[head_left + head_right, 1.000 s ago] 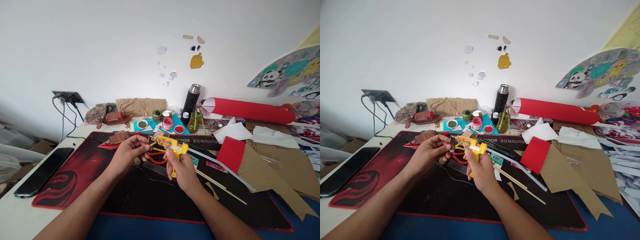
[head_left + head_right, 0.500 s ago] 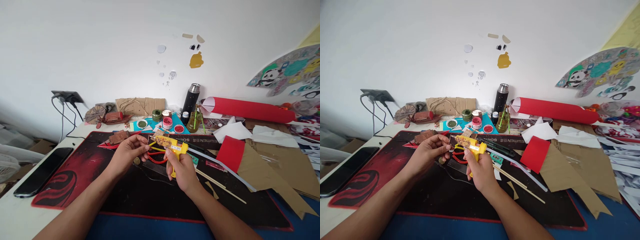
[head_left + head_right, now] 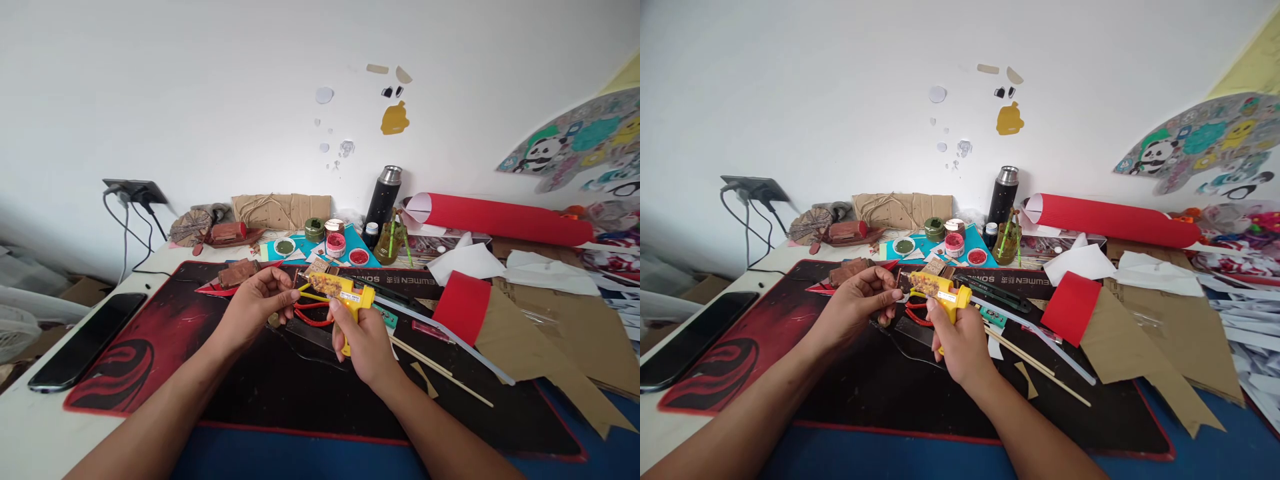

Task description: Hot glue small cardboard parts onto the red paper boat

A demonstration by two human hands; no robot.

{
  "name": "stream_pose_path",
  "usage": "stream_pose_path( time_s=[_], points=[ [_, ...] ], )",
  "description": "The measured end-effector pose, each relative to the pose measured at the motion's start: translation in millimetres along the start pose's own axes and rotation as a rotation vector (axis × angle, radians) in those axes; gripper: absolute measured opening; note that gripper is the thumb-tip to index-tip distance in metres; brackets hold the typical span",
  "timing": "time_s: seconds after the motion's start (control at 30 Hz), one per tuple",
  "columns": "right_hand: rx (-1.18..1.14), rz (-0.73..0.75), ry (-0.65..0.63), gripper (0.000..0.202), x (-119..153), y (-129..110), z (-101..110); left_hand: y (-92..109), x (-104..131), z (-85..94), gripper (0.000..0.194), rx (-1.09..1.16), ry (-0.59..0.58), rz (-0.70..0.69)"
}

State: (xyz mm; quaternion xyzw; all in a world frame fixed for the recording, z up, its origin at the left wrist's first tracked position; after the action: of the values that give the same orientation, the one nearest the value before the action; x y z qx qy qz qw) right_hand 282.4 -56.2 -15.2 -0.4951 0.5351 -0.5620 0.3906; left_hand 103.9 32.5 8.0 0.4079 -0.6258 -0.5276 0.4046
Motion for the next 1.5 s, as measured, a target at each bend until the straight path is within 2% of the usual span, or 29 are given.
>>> stream_pose_path(
  time_s=[0.93, 1.5],
  points=[
    [0.037, 0.025, -0.016, 0.070, 3.7, -2.8, -2.5, -0.4, -1.0, 1.0, 0.052, -0.034, 0.004, -0.003],
    [0.015, 0.010, 0.032, 0.072, 1.6, -3.5, 1.9, 0.0, 0.1, 0.8, 0.051, -0.052, 0.001, 0.027]
  ],
)
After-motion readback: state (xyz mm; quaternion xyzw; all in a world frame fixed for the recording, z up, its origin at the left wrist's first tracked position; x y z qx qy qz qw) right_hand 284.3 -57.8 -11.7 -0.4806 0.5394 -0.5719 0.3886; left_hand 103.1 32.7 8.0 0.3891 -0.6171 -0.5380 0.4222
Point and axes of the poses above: each hand's wrist, its own x-axis away from the middle knuckle, its own z-axis out of the back of the hand, y = z × x, the point moved 3 cm from there along -x, towards the middle knuckle, and after that the axes turned 3 degrees about y, right-handed, at the moved point
